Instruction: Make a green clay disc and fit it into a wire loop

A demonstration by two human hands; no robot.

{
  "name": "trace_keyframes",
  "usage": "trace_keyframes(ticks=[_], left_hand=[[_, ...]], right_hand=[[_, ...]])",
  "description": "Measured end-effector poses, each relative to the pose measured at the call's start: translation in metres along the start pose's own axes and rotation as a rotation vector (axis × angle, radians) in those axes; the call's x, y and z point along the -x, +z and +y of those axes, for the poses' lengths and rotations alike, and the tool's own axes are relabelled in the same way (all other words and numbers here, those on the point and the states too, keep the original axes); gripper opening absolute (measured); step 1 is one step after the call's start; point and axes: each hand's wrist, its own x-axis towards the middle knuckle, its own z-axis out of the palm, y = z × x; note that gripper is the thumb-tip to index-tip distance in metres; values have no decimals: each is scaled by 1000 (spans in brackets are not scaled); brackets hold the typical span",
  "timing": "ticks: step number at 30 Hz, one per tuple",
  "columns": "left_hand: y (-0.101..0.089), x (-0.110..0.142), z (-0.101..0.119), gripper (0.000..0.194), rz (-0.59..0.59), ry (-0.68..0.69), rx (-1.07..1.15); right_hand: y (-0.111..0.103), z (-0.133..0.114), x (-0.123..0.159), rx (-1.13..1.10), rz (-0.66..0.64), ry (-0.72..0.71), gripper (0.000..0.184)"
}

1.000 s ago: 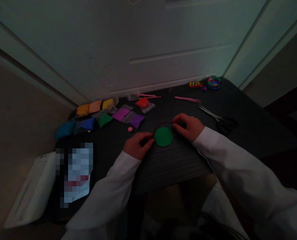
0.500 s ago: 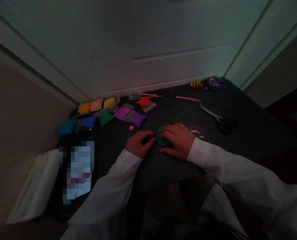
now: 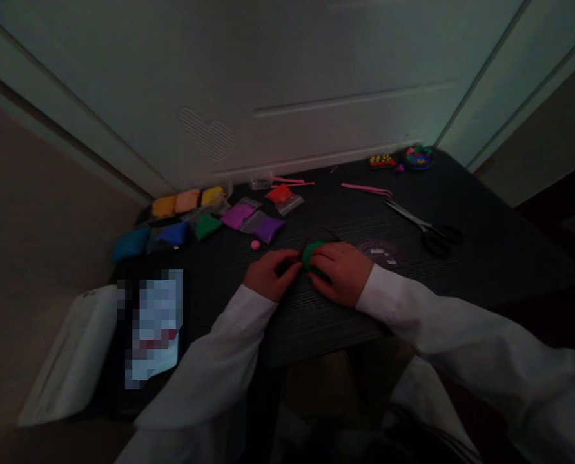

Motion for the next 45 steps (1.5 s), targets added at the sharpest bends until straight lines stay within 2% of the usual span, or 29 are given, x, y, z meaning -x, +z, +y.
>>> trace_keyframes(ticks=[10,19,23,28,45], left_hand=[[-1,-1,3,27,-7,-12,15],[1,-1,-1,27,-14,21,27],[1,-2,0,27,-27,13,39],[1,-2,2,29,14,-28,21],[3,-5,0,26,28,-16,13]], right_hand=[[1,1,1,-20,6,23,29],[3,0,-1,-24,34,33,24],[4,1,-1,-41,60,48,25],[2,3,2,-109,121,67,26],[8,7,7,-8,100,-94,25]])
